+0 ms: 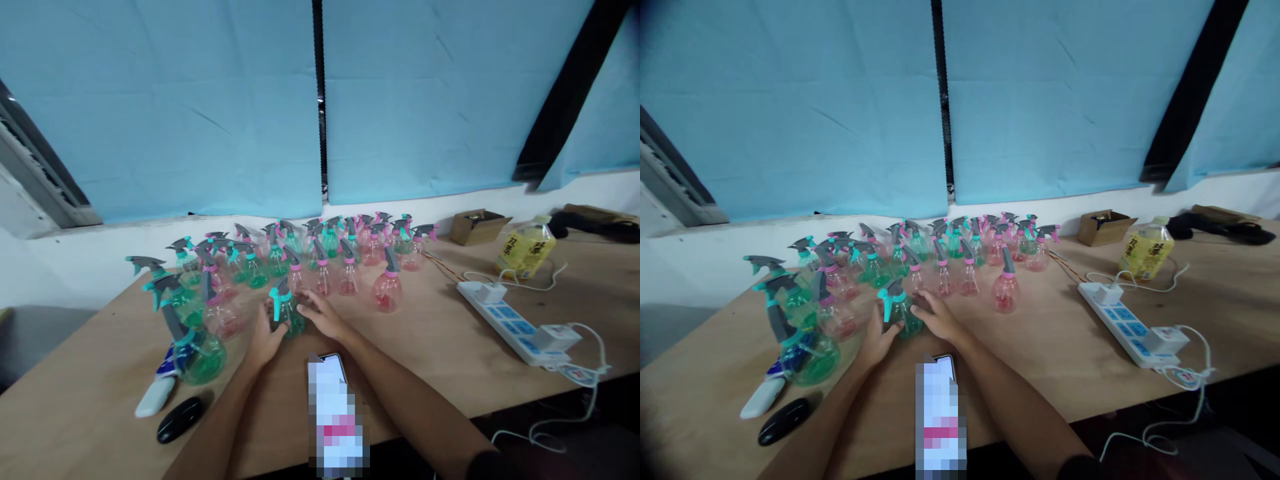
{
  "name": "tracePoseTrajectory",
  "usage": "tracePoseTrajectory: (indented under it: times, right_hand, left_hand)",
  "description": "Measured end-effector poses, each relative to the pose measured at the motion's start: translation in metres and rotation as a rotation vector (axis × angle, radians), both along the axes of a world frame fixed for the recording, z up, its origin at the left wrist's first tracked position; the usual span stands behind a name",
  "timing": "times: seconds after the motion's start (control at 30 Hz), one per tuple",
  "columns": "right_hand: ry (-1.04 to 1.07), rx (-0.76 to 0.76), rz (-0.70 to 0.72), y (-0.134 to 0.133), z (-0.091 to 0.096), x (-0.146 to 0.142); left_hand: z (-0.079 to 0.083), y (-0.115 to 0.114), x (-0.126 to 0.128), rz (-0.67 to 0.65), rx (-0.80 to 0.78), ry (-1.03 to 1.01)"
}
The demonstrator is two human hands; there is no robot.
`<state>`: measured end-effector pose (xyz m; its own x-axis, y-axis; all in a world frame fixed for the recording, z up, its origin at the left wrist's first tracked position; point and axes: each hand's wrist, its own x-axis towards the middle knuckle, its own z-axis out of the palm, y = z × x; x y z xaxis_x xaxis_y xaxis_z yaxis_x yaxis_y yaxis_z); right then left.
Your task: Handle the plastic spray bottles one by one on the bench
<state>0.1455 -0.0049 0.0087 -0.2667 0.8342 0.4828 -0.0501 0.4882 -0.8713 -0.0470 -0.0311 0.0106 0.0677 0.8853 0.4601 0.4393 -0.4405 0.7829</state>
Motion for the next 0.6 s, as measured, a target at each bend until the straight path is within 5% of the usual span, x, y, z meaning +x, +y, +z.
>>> tracePoseTrajectory:
  times: [0.13, 0.27, 0.43, 0.6]
  right_hand:
    - [0.103, 0.087, 0.047, -0.008, 0.017, 0.006]
    - [0.105, 0.188, -0.05, -0.007, 0.022, 0.009]
    - [0.019, 0.173, -0.381, -0.004, 0.02, 0.014]
    - [0.105, 0.102, -0.31, -0.002, 0.03, 0.024]
  left_hand:
    - [0.002, -0.001, 0.004, -0.195, -0.061, -0.021]
    - [0.006, -0.005, 0.012, -0.323, -0.073, 0.072]
    - [0.002, -0.007, 0.017, -0.247, -0.067, 0.073]
    - [-0.007, -0.002, 0.015, -0.207, -0.118, 0.084]
